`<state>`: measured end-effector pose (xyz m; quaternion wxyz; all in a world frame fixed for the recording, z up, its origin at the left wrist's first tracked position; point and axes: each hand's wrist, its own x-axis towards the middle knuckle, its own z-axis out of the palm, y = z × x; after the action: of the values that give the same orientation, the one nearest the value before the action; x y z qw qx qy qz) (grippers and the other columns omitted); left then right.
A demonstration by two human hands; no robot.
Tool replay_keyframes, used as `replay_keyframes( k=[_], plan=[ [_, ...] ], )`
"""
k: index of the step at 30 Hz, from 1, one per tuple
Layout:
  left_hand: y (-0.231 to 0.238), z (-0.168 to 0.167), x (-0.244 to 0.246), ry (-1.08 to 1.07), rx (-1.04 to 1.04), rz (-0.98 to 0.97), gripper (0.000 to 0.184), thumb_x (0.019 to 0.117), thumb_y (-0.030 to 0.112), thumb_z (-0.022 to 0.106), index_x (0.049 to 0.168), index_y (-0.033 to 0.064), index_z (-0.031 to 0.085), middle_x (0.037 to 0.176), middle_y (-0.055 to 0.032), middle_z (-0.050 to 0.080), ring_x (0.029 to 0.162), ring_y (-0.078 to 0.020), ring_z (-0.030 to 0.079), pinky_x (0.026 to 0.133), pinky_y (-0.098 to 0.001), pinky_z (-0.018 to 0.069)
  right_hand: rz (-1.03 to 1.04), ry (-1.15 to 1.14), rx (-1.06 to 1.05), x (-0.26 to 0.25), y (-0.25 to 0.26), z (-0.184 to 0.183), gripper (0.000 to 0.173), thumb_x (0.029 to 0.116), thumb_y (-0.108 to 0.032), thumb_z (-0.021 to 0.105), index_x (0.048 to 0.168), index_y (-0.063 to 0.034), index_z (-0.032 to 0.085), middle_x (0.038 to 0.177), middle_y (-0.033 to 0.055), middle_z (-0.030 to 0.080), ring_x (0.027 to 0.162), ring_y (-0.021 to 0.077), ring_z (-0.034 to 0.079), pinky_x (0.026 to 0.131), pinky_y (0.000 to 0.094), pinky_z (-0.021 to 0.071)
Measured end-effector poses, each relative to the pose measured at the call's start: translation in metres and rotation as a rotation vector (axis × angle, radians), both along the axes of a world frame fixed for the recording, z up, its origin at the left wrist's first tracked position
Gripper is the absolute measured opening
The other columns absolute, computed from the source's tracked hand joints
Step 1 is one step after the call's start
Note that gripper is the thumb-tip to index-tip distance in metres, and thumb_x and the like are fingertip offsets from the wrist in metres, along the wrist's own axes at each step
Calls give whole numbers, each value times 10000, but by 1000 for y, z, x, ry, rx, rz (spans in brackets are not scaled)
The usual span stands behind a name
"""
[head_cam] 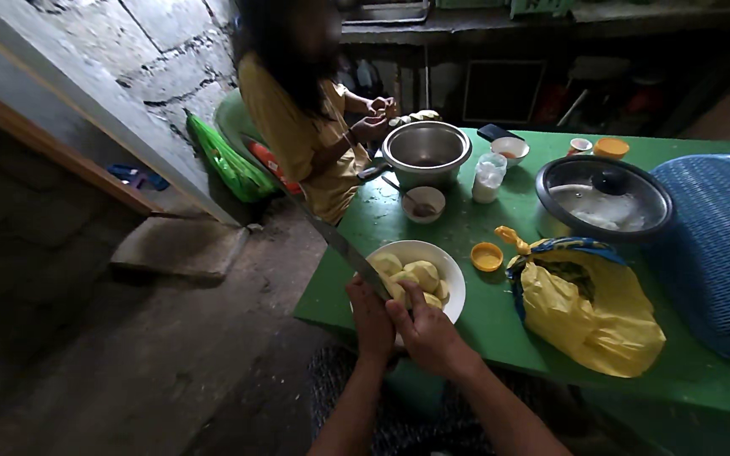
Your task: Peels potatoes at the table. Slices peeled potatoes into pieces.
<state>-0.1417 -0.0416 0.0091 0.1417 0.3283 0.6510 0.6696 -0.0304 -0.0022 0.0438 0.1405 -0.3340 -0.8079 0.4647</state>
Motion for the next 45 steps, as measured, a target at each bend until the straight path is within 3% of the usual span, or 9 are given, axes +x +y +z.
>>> replay_keyframes(
  k=[5,7,9,14,21,27,31,39,45],
  plan=[
    [-6,7,-3,-238,-15,-104,445,1106,190,247,1484,-39,295,1292,-150,547,1131,-103,592,962,-275,521,12,-106,71,1,1,4,769,1049,-622,296,1569,-56,315,879,147,704,864,343,700,806,564,555],
    [-9,7,0,-72,-51,-56,453,1084,154,289,1450,-112,312,1296,-207,533,1152,-132,579,985,-270,502,2,-77,74,-1,1,4,758,1052,-612,311,1558,-47,334,836,138,696,828,337,699,784,556,560],
    [-10,6,9,102,-49,41,402,1071,139,321,1320,-172,372,1169,-219,537,1057,-104,569,927,-230,487,-33,-27,21,-4,-1,4,702,1067,-571,324,1535,-49,362,833,134,691,812,319,695,782,540,562],
    [-9,2,9,-5,6,14,368,1093,184,328,1279,-123,406,1023,-106,561,887,-27,602,810,-206,534,-43,63,-161,1,2,5,622,1092,-495,323,1512,-38,363,965,158,679,847,263,672,805,482,556],
    [-18,28,-8,-718,84,-143,375,1120,320,272,1278,51,478,1024,-107,651,874,-197,690,720,-373,611,-121,-3,-18,6,3,-1,629,1085,-521,331,1498,-56,425,845,136,676,764,290,670,738,505,552],
    [-16,24,-22,-580,117,-95,403,1117,356,274,1355,83,452,1094,-95,618,927,-184,661,767,-368,590,-90,-17,-41,9,2,2,738,1077,-535,355,1627,-76,178,879,153,683,774,291,671,761,504,560],
    [-10,13,-26,-495,141,-99,402,1117,326,274,1374,59,428,1084,-61,622,936,-125,649,803,-341,584,-59,118,116,15,-15,-9,770,1064,-556,365,1605,-21,248,710,83,638,588,242,609,592,483,553],
    [-15,13,-9,-180,69,-72,347,1026,81,480,1336,-73,452,1077,-53,605,942,10,590,857,-186,519,-71,125,368,18,-27,-15,817,1040,-627,345,1571,-7,343,587,43,599,515,242,612,502,469,535],
    [-15,13,6,-168,65,-58,468,1050,116,360,1459,-98,282,1271,-147,542,1106,-46,580,965,-214,503,-60,52,238,15,-18,-7,787,1049,-611,339,1598,-49,302,659,72,639,606,277,645,593,510,552]
  ],
)
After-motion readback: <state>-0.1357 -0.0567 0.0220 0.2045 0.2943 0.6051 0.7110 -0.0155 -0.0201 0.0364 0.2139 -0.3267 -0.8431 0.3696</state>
